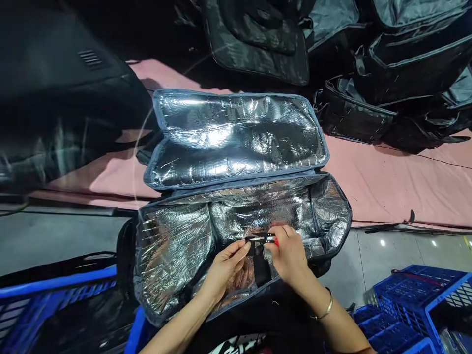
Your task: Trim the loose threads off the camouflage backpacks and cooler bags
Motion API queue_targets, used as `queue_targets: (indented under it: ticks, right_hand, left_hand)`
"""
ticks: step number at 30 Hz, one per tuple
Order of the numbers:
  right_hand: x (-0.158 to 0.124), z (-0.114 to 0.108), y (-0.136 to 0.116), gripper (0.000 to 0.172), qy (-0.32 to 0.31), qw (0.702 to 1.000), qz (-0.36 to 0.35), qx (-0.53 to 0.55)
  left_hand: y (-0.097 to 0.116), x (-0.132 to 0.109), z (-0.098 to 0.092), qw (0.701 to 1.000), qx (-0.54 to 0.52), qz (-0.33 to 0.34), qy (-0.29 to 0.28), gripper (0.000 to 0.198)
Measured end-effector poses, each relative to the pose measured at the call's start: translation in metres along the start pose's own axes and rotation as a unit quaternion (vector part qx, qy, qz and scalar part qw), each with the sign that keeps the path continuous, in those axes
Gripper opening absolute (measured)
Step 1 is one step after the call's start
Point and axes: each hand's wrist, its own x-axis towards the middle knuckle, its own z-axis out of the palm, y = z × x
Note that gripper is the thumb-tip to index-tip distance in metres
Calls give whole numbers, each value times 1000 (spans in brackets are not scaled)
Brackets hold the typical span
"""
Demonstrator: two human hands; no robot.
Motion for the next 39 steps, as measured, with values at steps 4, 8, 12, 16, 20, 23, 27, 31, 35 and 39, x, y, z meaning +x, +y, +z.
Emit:
queue_targets:
  ticks: [4,8,12,16,20,23,27,31,35,39]
  right_hand:
    - [4,10,3,11,13,996,14,-83]
    - [2,17,8,11,6,996,-8,-92]
    - [5,21,11,9,3,996,-14,-90]
    - [8,21,14,10,9,999,46,-23]
    - [6,19,15,22,-45,992,112,24]
    - [4,18,15,19,-130,986,106,-11]
    - [4,18,14,7,-154,983,96,-15]
    - [5,13,14,5,-149,985,84,21]
    - [5,10,14,8,-130,977,68,158]
    - [6,15,14,23,-86,975,69,191]
  left_hand:
    - [0,2,-2,1000,-26,-6,0,44]
    - [1,1,-1,999,-42,-7,-9,43]
    - [1,-1,0,999,-47,-9,-18,39]
    - [0,0,0,998,-62,-9,1,40]
    - [-2,1,-2,997,-76,-13,11,40]
    - [-1,0,-4,997,-79,-16,9,39]
    - [0,-1,-6,997,-78,-6,18,42]
    - [-4,1,-9,999,-24,45,-12,53]
    - [-5,-3,-13,989,58,87,-106,23]
    - [2,-12,-10,979,100,88,-152,17]
